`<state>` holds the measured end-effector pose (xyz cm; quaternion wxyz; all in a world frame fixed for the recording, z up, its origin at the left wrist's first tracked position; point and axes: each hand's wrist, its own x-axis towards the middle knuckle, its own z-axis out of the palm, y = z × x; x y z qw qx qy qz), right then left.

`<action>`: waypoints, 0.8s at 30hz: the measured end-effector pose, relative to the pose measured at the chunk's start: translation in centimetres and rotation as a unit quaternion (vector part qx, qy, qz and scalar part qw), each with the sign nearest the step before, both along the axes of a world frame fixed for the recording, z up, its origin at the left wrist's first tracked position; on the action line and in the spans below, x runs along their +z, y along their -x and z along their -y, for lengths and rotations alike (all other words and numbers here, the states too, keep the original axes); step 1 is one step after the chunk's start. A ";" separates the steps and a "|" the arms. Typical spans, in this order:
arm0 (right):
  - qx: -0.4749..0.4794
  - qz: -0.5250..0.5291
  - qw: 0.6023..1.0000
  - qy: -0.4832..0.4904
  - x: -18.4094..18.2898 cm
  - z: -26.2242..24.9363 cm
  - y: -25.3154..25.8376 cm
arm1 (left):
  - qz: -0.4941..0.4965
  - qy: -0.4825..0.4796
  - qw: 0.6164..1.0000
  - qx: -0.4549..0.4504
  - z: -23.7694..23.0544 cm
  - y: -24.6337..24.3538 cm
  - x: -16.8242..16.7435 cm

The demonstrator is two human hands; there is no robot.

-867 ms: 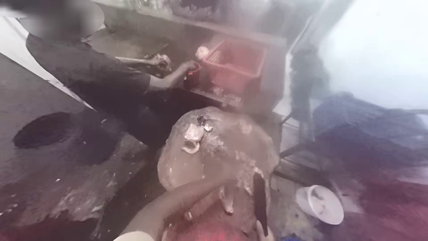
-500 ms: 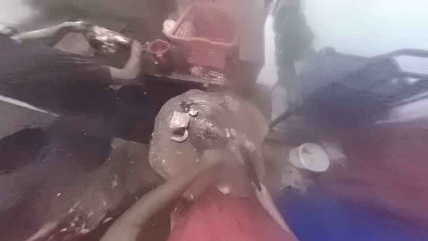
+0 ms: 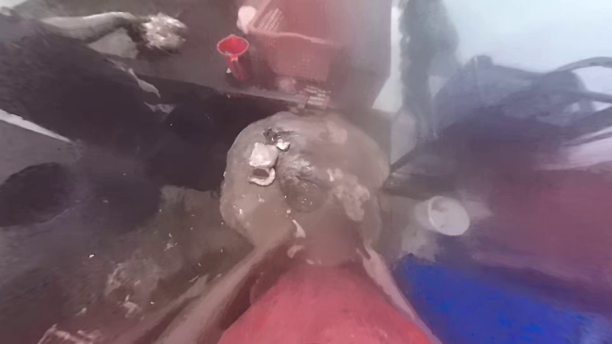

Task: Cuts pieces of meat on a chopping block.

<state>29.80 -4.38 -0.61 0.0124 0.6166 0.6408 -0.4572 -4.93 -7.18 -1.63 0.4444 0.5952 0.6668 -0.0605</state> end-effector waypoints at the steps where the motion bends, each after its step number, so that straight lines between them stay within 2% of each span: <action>1: 0.010 -0.019 1.000 0.020 0.2 0.4 0.3 | -0.004 0.002 1.000 0.000 -0.1 -0.1 0.2; 3: 0.032 -0.068 0.995 0.063 0.6 0.9 0.8 | -0.011 0.013 0.999 0.045 -0.7 0.0 2.7; 5: 0.037 -0.086 0.992 0.084 0.7 1.6 1.0 | 0.022 0.005 0.993 0.120 -1.2 0.2 6.9; 7: 0.029 -0.076 0.993 0.091 0.7 1.8 0.7 | 0.066 -0.046 0.978 0.194 -1.2 0.0 10.6; 9: 0.008 -0.071 0.992 0.100 0.4 1.7 0.3 | 0.124 -0.131 0.948 0.263 -0.8 0.1 11.9; 12: -0.016 -0.090 0.994 0.053 0.3 1.2 0.4 | 0.216 -0.218 0.890 0.338 -0.8 0.2 9.9; 14: -0.026 -0.111 0.993 -0.012 1.2 0.7 1.6 | 0.269 -0.200 0.871 0.358 -0.9 0.1 6.7; 16: -0.034 -0.157 0.985 -0.065 3.9 -0.8 3.4 | 0.276 -0.122 0.882 0.362 -0.9 0.4 2.1; 18: -0.033 -0.243 0.962 -0.123 7.1 -2.2 4.8 | 0.243 -0.083 0.901 0.350 -0.1 0.4 -1.3; 20: -0.012 -0.333 0.923 -0.193 11.4 -3.1 5.8 | 0.224 -0.062 0.917 0.324 0.3 -0.1 -0.6; 22: -0.011 -0.384 0.884 -0.268 15.1 -3.2 7.2 | 0.203 -0.011 0.924 0.322 0.0 -1.5 4.3; 23: -0.018 -0.405 0.868 -0.288 16.0 -3.0 8.0 | 0.196 0.005 0.926 0.324 -0.2 -1.7 5.8; 24: -0.038 -0.407 0.863 -0.298 16.2 -2.2 8.6 | 0.196 0.005 0.927 0.319 -0.3 -1.4 5.2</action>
